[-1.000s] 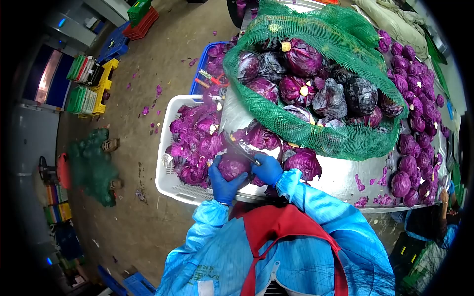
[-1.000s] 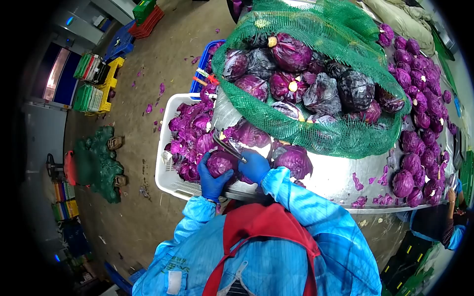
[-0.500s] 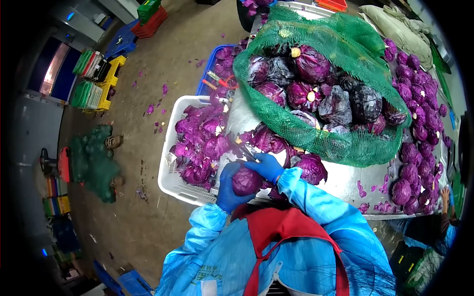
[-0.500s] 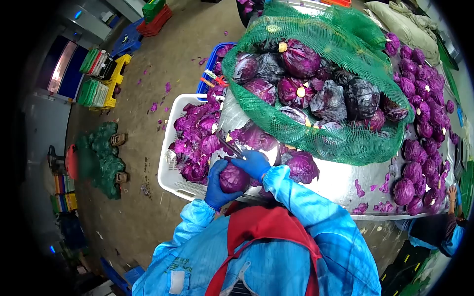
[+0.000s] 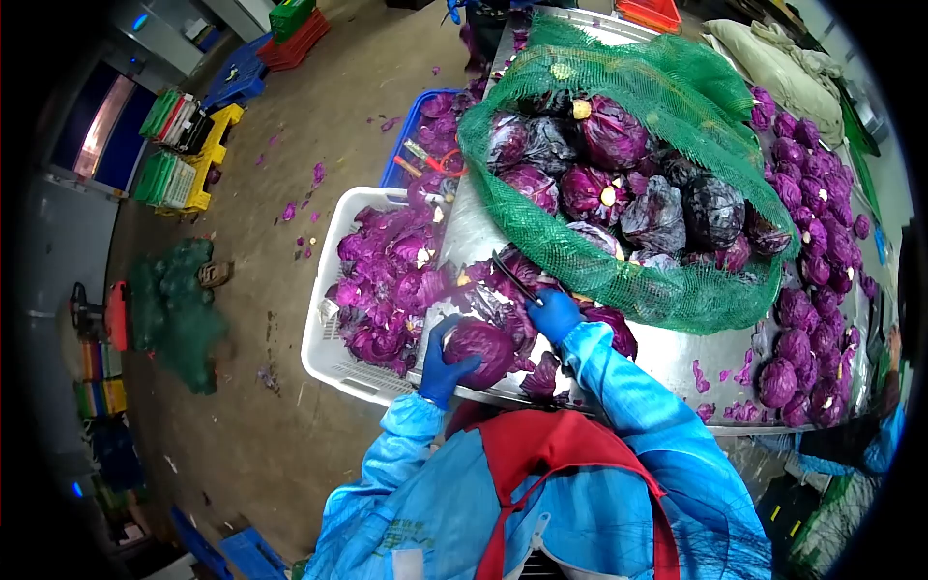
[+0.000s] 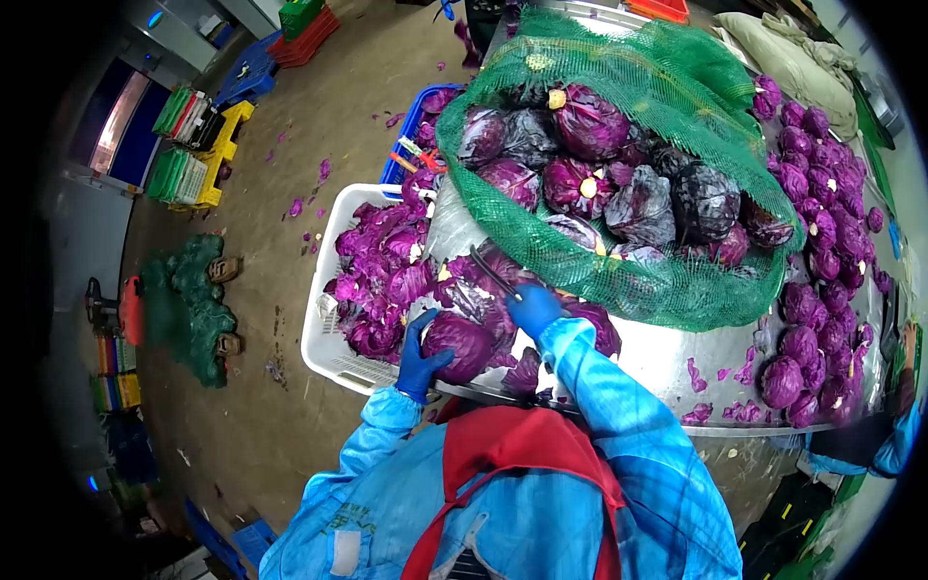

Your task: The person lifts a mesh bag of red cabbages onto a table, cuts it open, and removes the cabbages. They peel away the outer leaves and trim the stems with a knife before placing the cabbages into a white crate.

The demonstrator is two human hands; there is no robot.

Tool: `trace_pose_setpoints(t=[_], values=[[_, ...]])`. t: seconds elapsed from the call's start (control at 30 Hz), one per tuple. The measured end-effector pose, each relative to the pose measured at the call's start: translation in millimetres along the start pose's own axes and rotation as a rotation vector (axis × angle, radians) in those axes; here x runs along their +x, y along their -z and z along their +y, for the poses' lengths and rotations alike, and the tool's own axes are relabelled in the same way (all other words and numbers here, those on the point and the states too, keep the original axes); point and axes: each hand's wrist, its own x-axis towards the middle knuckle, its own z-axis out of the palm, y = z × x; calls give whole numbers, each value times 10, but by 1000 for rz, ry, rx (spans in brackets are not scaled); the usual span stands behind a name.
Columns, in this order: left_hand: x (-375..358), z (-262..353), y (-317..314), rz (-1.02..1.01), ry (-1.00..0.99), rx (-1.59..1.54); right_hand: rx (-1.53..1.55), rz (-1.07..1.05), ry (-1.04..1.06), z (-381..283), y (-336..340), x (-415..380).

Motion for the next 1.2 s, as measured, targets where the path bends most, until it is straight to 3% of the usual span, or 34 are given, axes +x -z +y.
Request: trace_pose_setpoints(t=[0.1,0.17,0.3,0.43,0.47,0.53,0.63,0.7,0.73,0.93,1.03,1.13,1.2], values=[[-44,-64,100,8,64,-188,-51,49,130,76,42,-69],[-12,-80,118,19,114,-296,-53,58,89,71,95,-166],[-88,-193,-10,36,337,-854,-100,50,29,247,119,-316],[-78,19,-166,-67,306,-1262,-61,70,-41,347,300,-436],[-23,69,-196,45,290,-1098,-42,84,-30,333,331,-476],[37,328,-243,48,271,-1082,30,108,32,281,369,-517],[39,449,-251,55,293,-1156,442,175,210,-235,552,-653],[58,431,-314,66,276,-1182,760,53,181,-627,607,-775],[54,445,-353,67,256,-1165,558,166,397,-580,431,-709],[3,235,-377,143,228,-1068,467,100,247,-782,297,-725],[-35,205,-402,242,195,-959,262,267,308,-602,136,-634],[-36,198,-406,243,144,-1003,577,193,217,-525,138,-543],[-38,234,-389,191,119,-1046,910,2,39,-719,434,-604]])
